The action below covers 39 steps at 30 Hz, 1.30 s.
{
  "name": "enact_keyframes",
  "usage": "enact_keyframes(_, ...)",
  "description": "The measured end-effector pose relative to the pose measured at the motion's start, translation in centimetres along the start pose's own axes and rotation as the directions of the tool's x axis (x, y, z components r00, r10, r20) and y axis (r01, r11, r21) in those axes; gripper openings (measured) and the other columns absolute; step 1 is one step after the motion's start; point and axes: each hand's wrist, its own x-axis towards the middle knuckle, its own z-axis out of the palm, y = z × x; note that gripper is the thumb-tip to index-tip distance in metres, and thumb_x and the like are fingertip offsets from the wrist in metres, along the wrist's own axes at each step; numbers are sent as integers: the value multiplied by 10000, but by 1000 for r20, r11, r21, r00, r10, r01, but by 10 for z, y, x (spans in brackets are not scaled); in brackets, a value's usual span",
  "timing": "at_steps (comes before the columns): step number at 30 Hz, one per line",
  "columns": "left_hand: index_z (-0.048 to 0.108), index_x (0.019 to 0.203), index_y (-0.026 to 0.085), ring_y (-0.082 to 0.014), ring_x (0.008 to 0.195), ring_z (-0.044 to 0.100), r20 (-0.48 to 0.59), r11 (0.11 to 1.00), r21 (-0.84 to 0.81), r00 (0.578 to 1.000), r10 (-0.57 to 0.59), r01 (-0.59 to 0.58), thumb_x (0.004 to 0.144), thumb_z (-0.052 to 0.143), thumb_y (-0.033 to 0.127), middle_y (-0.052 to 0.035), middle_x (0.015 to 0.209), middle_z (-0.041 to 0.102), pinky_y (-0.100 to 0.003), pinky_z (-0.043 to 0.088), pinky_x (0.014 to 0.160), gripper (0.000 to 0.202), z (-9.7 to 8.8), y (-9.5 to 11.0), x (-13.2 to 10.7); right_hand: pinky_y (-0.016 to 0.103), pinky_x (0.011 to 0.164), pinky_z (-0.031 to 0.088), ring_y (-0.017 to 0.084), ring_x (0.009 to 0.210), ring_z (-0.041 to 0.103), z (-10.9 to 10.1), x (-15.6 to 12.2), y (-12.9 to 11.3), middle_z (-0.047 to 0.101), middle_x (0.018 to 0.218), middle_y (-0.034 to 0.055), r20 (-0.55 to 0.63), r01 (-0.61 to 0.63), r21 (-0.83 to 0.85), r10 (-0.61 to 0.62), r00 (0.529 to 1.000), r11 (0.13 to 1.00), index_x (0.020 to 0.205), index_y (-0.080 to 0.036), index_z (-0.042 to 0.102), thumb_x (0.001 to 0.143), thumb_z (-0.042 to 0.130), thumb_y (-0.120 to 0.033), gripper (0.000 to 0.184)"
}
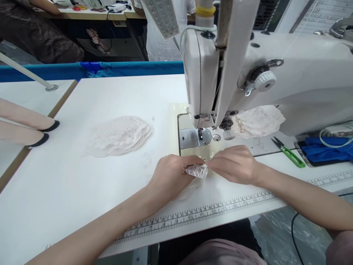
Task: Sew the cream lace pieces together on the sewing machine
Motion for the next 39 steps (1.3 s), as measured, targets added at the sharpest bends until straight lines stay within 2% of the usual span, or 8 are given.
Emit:
enact_keyframes(5, 628, 952, 234, -136, 433, 521, -112, 970, 234, 993, -43, 68, 733, 681, 250, 51, 579, 631, -247, 326, 427, 226, 10, -4, 3, 229, 514, 431, 100, 579, 593, 11, 8, 3, 689, 723, -5, 36, -328, 137, 327, 944, 935, 841, -182, 668, 907, 523, -205, 161)
enact_keyframes(7, 534, 1113, 196, -182, 611, 611, -174, 959, 268, 984, -44, 90, 730, 724, 352, -14, 819, 688, -293, 425, 535, 456, 10, -4, 5, 232, 530, 406, 103, 576, 579, 12, 12, 5, 685, 722, -3, 91, -449, 106, 441, 893, 887, 826, -182, 675, 892, 529, -200, 161)
enact_keyframes(10, 477, 1183, 158, -299, 1022, 593, -278, 915, 401, 947, 164, -41, 750, 721, 369, -140, 1133, 633, -418, 453, 809, 540, 9, -3, 7, 247, 561, 382, 122, 594, 571, 13, 16, 7, 654, 670, 6, 161, -550, 33, 539, 827, 834, 810, -178, 683, 889, 526, -214, 180)
enact_keyframes(15, 613, 995, 212, -225, 967, 601, -135, 701, 649, 863, 488, -295, 820, 645, 164, -31, 1011, 695, -395, 385, 866, 185, 6, 4, 3, 278, 649, 382, 110, 558, 511, 15, 18, 9, 580, 599, -13, 142, -560, 2, 554, 821, 829, 799, -177, 685, 878, 553, -224, 161)
enact_keyframes(21, 628, 1101, 189, -191, 1011, 602, 11, 619, 723, 901, 434, -307, 884, 523, 62, -14, 1177, 684, -379, 373, 811, 272, 8, 8, -4, 279, 653, 359, 113, 557, 488, 14, 21, 13, 532, 560, -20, 142, -597, -59, 599, 788, 800, 731, -163, 665, 885, 580, -258, 200)
enact_keyframes(24, 594, 1179, 154, -194, 1077, 592, 31, 642, 711, 925, 379, -287, 917, 504, 90, -33, 1212, 666, -385, 385, 810, 284, 9, 5, -3, 275, 641, 345, 118, 578, 505, 13, 17, 14, 611, 636, -3, 113, -535, -135, 550, 828, 834, 825, -159, 684, 921, 542, -309, 228)
enact_keyframes(29, 596, 1179, 180, -183, 1093, 606, -12, 680, 683, 928, 372, -264, 947, 490, 145, -8, 1173, 686, -381, 389, 792, 257, 9, 0, 5, 283, 682, 331, 101, 557, 495, 9, 8, 11, 700, 773, -22, 16, -226, -364, 248, 969, 904, 994, -210, 698, 904, 461, -135, 264)
enact_keyframes(39, 577, 1227, 174, -215, 1165, 583, -15, 712, 671, 955, 295, -209, 952, 504, 221, -64, 1225, 656, -405, 378, 810, 289, 9, 0, 7, 316, 690, 297, 128, 607, 488, 6, 5, 6, 704, 820, 27, 77, -75, -562, 143, 987, 824, 893, -160, 710, 855, 447, -118, 269)
